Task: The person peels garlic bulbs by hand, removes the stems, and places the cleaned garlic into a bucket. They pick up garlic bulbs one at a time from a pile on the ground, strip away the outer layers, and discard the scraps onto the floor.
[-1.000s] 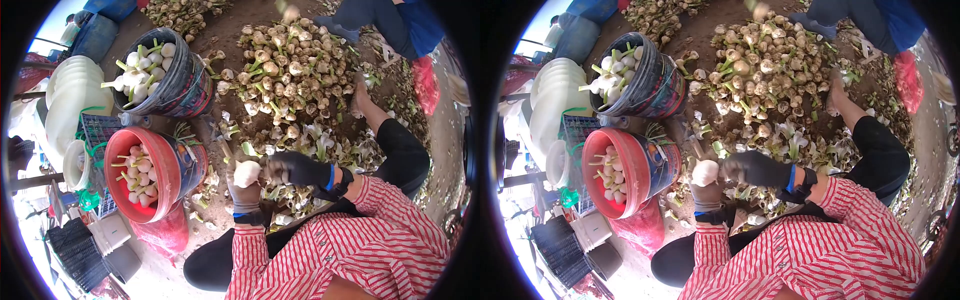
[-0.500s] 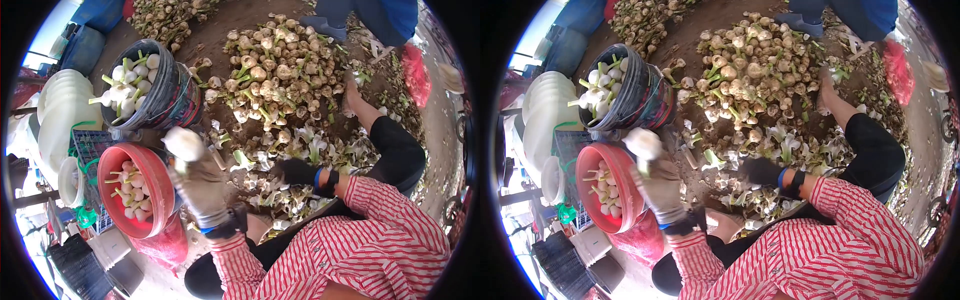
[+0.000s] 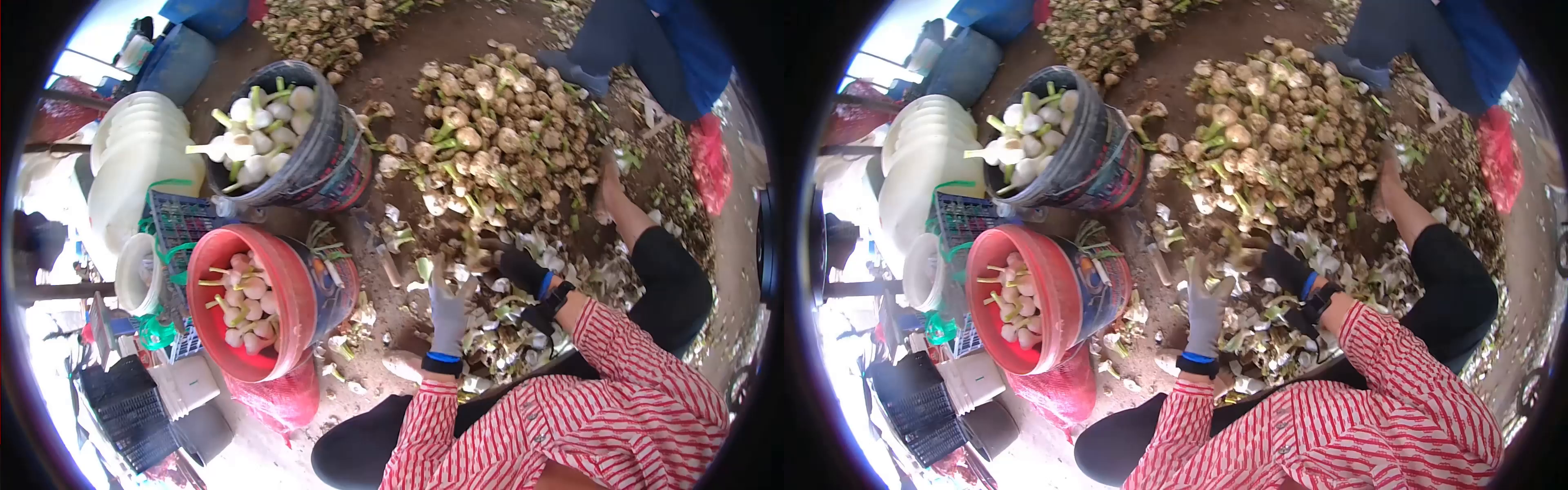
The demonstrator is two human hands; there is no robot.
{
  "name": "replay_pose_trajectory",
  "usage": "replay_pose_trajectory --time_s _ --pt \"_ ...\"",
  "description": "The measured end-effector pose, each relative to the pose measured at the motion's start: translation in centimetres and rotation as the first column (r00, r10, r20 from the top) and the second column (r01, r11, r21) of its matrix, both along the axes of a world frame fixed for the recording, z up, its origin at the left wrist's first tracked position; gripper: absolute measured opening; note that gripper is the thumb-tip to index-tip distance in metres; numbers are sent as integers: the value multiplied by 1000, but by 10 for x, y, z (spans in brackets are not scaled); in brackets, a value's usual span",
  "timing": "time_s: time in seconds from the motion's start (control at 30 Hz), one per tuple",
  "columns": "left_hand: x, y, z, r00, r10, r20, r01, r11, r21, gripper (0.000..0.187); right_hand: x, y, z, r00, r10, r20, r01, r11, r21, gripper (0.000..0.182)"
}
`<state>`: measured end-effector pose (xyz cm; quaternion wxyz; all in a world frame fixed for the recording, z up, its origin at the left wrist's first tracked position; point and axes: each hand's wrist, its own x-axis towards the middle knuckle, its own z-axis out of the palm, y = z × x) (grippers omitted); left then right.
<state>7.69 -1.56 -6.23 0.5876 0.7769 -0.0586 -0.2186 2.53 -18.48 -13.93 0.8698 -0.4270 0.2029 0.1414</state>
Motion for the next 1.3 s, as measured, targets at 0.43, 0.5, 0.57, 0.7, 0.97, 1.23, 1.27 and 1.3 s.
replay_pose_trajectory --time_s 0.43,0.5,0.57,0.7,0.97,1.23,1.27,1.3 --pt "-14 -9 52 977 -123 173 117 992 43 58 11 8 119 943 224 245 89 540 -837 33" --pt "-14 -6 55 950 -180 254 147 978 146 60 7 5 111 961 263 89 -64 521 -851 31" --pt "-16 -2 54 914 -245 324 166 953 253 61 2 7 106 903 245 352 111 659 -744 29" --pt "-23 5 49 998 -59 -4 58 985 -161 53 -1 -2 110 898 331 289 -49 728 -684 20" --pt "-26 20 32 854 41 -519 -413 661 -627 32 -19 20 115 822 376 427 8 743 -669 33" --pt "-30 8 44 960 -64 272 117 976 -182 38 -15 23 118 992 -105 68 112 986 -122 16" --pt "-30 9 40 979 -55 196 98 971 -217 41 -14 19 111 955 58 292 64 918 -392 13" --pt "-31 12 39 979 -54 197 97 971 -218 41 -15 16 108 955 59 292 63 918 -393 13"
